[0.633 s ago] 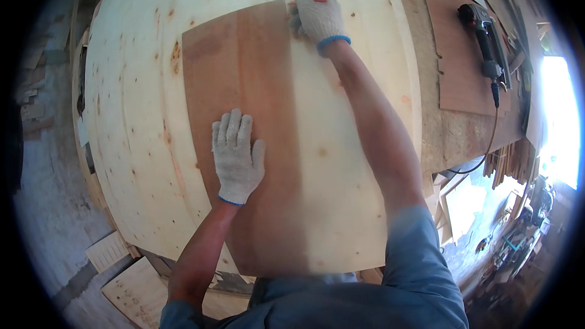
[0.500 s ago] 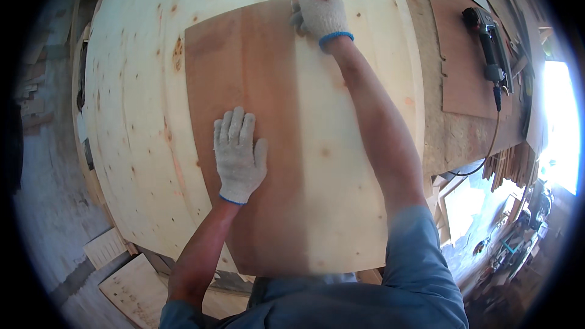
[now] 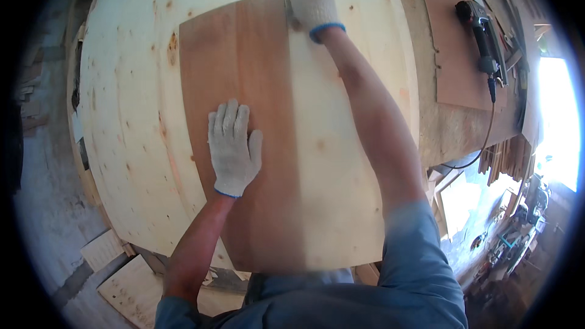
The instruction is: The person places a rectangular wooden template on a large plywood sheet and traces its outline with a red pencil. The person repeatedly repositions the template and traces new outlines in different locations on the plywood.
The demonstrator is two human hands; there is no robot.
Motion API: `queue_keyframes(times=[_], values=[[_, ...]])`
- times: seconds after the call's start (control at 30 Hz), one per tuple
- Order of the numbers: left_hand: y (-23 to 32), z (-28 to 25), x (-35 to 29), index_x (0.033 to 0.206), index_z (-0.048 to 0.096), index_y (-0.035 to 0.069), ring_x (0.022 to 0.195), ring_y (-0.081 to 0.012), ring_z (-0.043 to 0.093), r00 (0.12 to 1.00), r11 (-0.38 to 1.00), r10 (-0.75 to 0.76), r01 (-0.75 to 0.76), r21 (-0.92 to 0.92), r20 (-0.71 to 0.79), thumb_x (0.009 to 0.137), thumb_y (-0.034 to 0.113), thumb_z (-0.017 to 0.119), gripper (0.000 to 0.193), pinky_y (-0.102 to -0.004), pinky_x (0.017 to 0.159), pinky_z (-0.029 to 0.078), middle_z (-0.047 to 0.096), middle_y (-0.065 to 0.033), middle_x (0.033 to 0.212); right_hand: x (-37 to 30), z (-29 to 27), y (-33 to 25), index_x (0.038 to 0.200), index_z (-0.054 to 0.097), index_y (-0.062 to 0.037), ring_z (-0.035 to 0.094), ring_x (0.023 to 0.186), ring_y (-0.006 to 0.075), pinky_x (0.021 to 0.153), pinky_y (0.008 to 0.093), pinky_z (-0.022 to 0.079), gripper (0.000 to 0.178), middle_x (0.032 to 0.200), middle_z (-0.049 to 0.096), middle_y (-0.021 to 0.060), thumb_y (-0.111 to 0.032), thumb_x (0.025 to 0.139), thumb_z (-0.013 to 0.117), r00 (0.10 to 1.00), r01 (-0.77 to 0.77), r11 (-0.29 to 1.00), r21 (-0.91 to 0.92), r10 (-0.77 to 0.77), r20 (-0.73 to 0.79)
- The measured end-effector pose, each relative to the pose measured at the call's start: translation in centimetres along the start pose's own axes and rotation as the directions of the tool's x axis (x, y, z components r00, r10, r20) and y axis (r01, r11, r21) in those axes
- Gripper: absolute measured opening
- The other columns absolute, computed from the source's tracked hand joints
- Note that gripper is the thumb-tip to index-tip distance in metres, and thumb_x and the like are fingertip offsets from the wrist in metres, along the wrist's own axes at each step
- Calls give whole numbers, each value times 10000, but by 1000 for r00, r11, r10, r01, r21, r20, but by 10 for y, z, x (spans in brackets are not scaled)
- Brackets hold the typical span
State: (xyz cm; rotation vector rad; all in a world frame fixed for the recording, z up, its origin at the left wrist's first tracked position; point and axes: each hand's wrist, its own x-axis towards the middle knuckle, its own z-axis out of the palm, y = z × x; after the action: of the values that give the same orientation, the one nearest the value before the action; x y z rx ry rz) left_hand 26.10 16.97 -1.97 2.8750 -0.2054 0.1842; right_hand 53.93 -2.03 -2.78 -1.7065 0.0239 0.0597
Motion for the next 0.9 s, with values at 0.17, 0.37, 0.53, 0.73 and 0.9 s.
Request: queue_keyframes(times=[0.17,0.37,0.53,0.73,0.9], values=[[-3,9,-3,1435,523,30,1418,-422,434,998,999,33,-32,14,-48,959,245,646,536,-570,1231,271,490,-198,1528,-6,-8,39,1052,728,-35,626,833,145,741,342,484,274,914,690,46,-283,1018,615,995,16,941,-337,18,96],[-7,20,-12,1419,553,63,1390,-393,472,993,994,65,-56,92,-97,980,278,631,495,-551,1219,295,528,-182,1498,-86,-16,44,1303,674,-67,603,1257,233,1088,409,450,338,1314,678,125,-220,1016,581,896,395,724,-565,-167,411],[-3,21,-8,1368,586,59,1355,-367,507,983,987,130,-116,113,-130,988,304,626,454,-534,1184,336,577,-170,1443,-206,-43,50,1168,703,-41,616,1013,200,886,372,469,293,1078,678,117,-265,995,627,910,343,819,-460,-168,380],[-13,33,-8,1319,619,43,1330,-358,536,958,975,196,-168,144,-208,997,331,610,432,-519,1142,375,609,-178,1405,-374,-38,1,1047,753,-36,605,627,75,550,264,482,228,719,646,11,-222,1031,623,942,-288,947,-143,307,134],[-21,39,-6,1312,642,37,1312,-351,563,944,964,224,-178,197,-244,1010,373,577,456,-497,1138,385,630,-191,1383,-474,-46,2,1090,746,-17,618,672,73,566,259,494,218,755,638,23,-185,1034,618,924,-325,933,-156,349,159]])
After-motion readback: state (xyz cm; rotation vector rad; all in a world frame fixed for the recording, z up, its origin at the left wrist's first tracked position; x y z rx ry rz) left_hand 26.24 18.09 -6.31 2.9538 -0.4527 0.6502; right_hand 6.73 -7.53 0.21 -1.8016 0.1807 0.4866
